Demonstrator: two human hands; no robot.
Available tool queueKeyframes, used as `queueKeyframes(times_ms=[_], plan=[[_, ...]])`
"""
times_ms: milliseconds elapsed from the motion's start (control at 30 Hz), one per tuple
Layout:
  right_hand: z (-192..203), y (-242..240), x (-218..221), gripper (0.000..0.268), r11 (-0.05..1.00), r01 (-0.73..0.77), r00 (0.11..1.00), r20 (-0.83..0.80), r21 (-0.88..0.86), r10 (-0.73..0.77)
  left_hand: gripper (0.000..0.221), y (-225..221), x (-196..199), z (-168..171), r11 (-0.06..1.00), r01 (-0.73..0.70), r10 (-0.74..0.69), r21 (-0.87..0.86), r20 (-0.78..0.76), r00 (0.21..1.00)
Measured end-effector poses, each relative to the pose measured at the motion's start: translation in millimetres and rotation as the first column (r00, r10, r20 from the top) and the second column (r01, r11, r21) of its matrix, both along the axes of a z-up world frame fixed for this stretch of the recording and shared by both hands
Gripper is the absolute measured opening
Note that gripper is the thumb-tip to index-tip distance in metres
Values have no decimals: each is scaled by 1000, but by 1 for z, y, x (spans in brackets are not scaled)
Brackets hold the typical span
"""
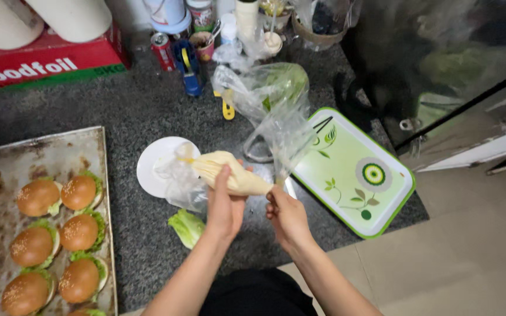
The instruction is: The person assembles burgers on a baking sheet by placing lettuce, pre-cooked meat patties, and sauce onto burger buns, then packages the remaining ingredients into plastic bags and moves a tray.
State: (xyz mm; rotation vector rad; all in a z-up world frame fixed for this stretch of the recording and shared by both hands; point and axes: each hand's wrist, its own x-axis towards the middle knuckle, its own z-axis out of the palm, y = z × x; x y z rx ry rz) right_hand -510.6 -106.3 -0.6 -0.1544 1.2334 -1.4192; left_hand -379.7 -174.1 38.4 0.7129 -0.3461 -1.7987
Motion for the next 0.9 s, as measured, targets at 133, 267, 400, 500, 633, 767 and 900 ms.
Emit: queueKeyframes(times_ms=[133, 267, 400, 500, 633, 767, 900], plan=[[-3, -11, -18, 28, 998, -58, 998, 23, -24, 59, 44, -2, -26, -1, 992, 58, -49, -113, 76, 996], [1, -22, -31, 33, 995, -101, 987, 127, 28, 96, 40, -11, -44, -7, 993, 49, -35, -104, 128, 991], [22, -30, -41, 57, 976, -216, 951, 229, 20, 206, 42, -22, -58, -18, 997, 76, -69, -31, 203, 977], [26, -38, -53, 45, 951, -300, 951, 104, 72, 292, 46, -29, -76, -29, 961, 232, -276, 152, 431, 859], [2, -58, -87, 44, 993, -55, 946, 312, -107, 86, 61, -48, -102, -46, 878, 475, -402, 56, 625, 669], [-40, -125, -156, 44, 952, 154, 949, 307, -263, -69, 83, -53, -122, -54, 881, 471, -306, -37, 716, 628], [-43, -270, -234, 46, 797, 315, 945, 246, -515, -215, 67, -48, -114, -54, 854, 512, -460, 89, 587, 666]])
